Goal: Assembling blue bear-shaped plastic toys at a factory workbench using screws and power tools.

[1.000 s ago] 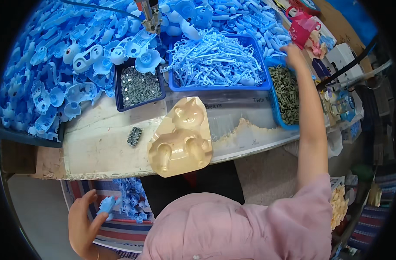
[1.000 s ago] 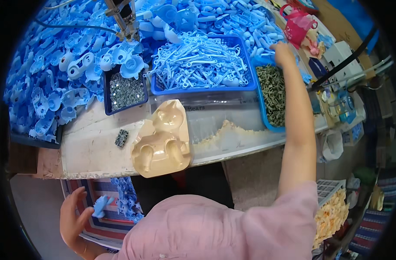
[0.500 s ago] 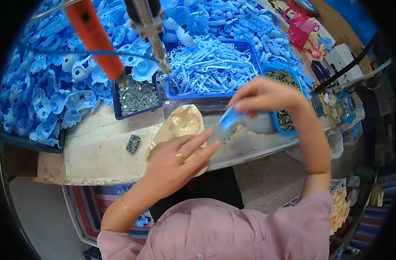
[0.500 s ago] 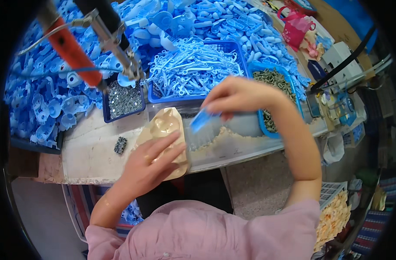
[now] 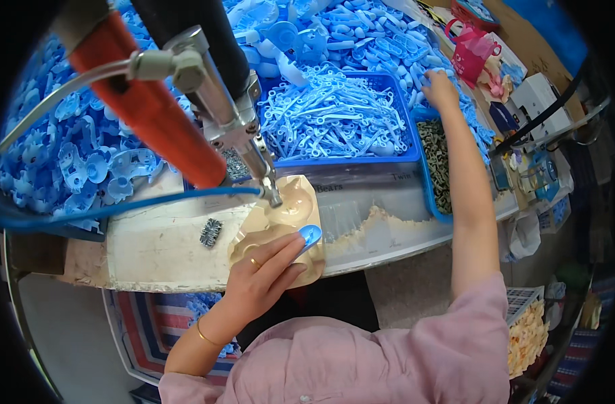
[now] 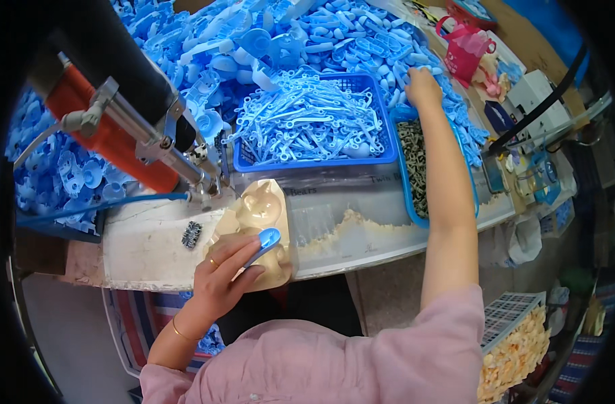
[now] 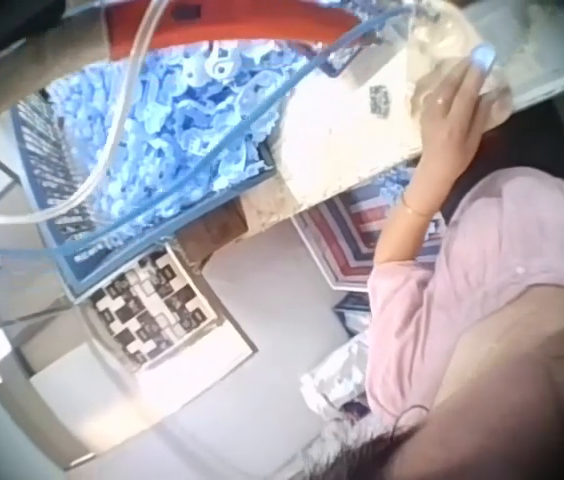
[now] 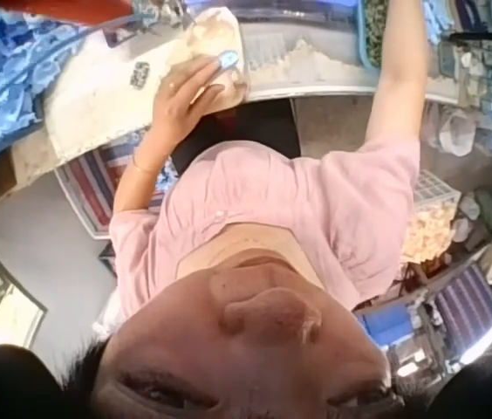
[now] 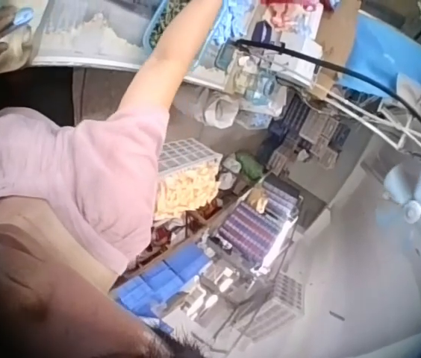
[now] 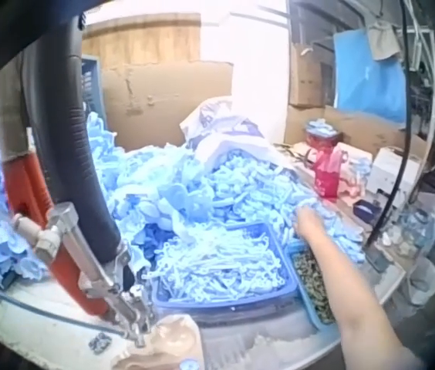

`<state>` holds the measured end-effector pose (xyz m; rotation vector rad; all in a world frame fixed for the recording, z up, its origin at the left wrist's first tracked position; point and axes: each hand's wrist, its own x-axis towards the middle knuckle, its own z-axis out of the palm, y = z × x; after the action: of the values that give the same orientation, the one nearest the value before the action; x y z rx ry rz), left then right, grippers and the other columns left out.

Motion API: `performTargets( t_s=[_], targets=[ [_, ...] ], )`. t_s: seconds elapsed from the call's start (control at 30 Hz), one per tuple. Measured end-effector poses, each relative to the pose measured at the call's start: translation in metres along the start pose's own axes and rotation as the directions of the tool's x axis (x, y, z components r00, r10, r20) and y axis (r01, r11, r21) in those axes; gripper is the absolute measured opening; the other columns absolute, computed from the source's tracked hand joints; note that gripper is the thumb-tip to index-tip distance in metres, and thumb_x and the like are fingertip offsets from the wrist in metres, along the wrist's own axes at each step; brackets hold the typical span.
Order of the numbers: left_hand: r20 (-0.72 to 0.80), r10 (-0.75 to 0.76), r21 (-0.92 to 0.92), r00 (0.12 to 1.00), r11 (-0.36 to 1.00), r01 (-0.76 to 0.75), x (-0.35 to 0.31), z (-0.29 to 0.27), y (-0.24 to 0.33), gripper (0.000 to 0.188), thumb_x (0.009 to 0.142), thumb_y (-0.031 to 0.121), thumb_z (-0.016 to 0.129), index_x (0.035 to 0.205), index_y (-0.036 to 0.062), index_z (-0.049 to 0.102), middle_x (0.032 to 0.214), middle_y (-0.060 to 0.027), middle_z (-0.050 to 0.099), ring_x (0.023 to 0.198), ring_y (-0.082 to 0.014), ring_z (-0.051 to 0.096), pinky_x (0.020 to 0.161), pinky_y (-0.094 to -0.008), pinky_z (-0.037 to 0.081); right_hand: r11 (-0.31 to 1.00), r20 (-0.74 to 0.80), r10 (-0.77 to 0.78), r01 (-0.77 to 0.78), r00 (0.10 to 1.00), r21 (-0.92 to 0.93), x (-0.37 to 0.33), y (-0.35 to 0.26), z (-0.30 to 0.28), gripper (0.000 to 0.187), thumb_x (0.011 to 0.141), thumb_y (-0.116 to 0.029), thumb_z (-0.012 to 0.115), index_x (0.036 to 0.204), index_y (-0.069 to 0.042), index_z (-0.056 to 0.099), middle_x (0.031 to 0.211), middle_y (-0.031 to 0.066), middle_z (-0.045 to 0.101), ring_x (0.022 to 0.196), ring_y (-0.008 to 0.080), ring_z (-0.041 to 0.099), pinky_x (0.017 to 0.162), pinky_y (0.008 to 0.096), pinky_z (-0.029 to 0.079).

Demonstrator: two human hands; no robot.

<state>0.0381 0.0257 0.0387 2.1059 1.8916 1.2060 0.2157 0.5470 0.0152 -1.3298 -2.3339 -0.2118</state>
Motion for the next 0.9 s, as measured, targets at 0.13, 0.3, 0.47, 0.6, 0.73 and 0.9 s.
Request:
performTargets(
  t_s=[0.13, 0.3, 0.47, 0.6, 0.73, 0.9],
  targets=[
    [-0.033, -0.089, -0.001, 0.995, 0.996, 0.089, -0.012, -0.007, 0.0, 0.048, 0.084, 0.004, 0.077, 0.13, 0.006, 0.066, 0.127, -0.0134, 0.068, 0.105, -0.0305, 0.07, 0.084, -0.0367, 0.059, 0.998, 0.011, -0.02, 0.02, 1.0, -0.067, 0.001, 0.011, 0.008, 0.033, 0.081, -0.022, 0.08, 0.11, -0.011, 0.07, 0.104, 0.0139, 0.065, 0.096, 0.0317, 0.068, 0.08, 0.0436, 0.054],
    [-0.05, -0.113, 0.012, 0.992, 0.993, 0.113, -0.028, -0.012, -0.005, 0.044, 0.084, 0.002, 0.076, 0.127, 0.0058, 0.068, 0.125, -0.0133, 0.069, 0.105, -0.0303, 0.071, 0.085, -0.0369, 0.059, 0.932, -0.067, -0.158, 0.171, 0.985, 0.32, -0.014, 0.019, -0.024, 0.025, 0.082, -0.013, 0.078, 0.105, -0.01, 0.07, 0.105, 0.0109, 0.068, 0.091, 0.0308, 0.068, 0.077, 0.0411, 0.054],
    [-0.084, -0.149, -0.001, 0.985, 0.989, 0.15, -0.033, -0.008, -0.008, 0.041, 0.084, 0.001, 0.076, 0.125, 0.0051, 0.069, 0.125, -0.0138, 0.069, 0.105, -0.0302, 0.071, 0.087, -0.037, 0.059, 0.889, -0.282, -0.423, 0.455, 0.861, 0.055, -0.069, -0.027, -0.072, 0.021, 0.085, -0.003, 0.072, 0.105, -0.01, 0.07, 0.114, 0.0087, 0.07, 0.093, 0.0301, 0.07, 0.078, 0.041, 0.056],
    [-0.094, -0.128, -0.012, 0.987, 0.992, 0.127, -0.03, -0.007, -0.009, 0.04, 0.085, 0.001, 0.076, 0.124, 0.0045, 0.069, 0.124, -0.0142, 0.069, 0.105, -0.0303, 0.071, 0.087, -0.0371, 0.059, 0.833, -0.317, -0.537, 0.55, 0.782, -0.057, -0.082, -0.021, -0.07, 0.021, 0.088, -0.002, 0.068, 0.107, -0.009, 0.07, 0.121, 0.0084, 0.07, 0.102, 0.031, 0.071, 0.081, 0.0377, 0.058],
    [-0.089, -0.15, 0.002, 0.985, 0.989, 0.151, -0.033, -0.008, -0.008, 0.04, 0.085, 0.001, 0.076, 0.124, 0.0044, 0.069, 0.124, -0.0141, 0.07, 0.105, -0.0303, 0.071, 0.088, -0.0373, 0.059, 0.851, -0.329, -0.492, 0.526, 0.806, 0.015, -0.081, -0.025, -0.066, 0.02, 0.088, -0.001, 0.068, 0.107, -0.008, 0.07, 0.118, 0.0092, 0.071, 0.099, 0.0315, 0.072, 0.082, 0.0388, 0.057],
    [-0.075, -0.181, -0.007, 0.981, 0.983, 0.181, -0.037, -0.007, -0.008, 0.039, 0.085, 0.002, 0.075, 0.124, 0.0046, 0.069, 0.124, -0.0138, 0.069, 0.106, -0.0305, 0.071, 0.087, -0.0374, 0.059, 0.9, -0.102, -0.308, 0.324, 0.946, 0.292, -0.045, -0.013, -0.045, 0.026, 0.085, -0.004, 0.063, 0.109, -0.009, 0.069, 0.116, 0.012, 0.07, 0.094, 0.0358, 0.069, 0.08, 0.0449, 0.056]
  ],
)
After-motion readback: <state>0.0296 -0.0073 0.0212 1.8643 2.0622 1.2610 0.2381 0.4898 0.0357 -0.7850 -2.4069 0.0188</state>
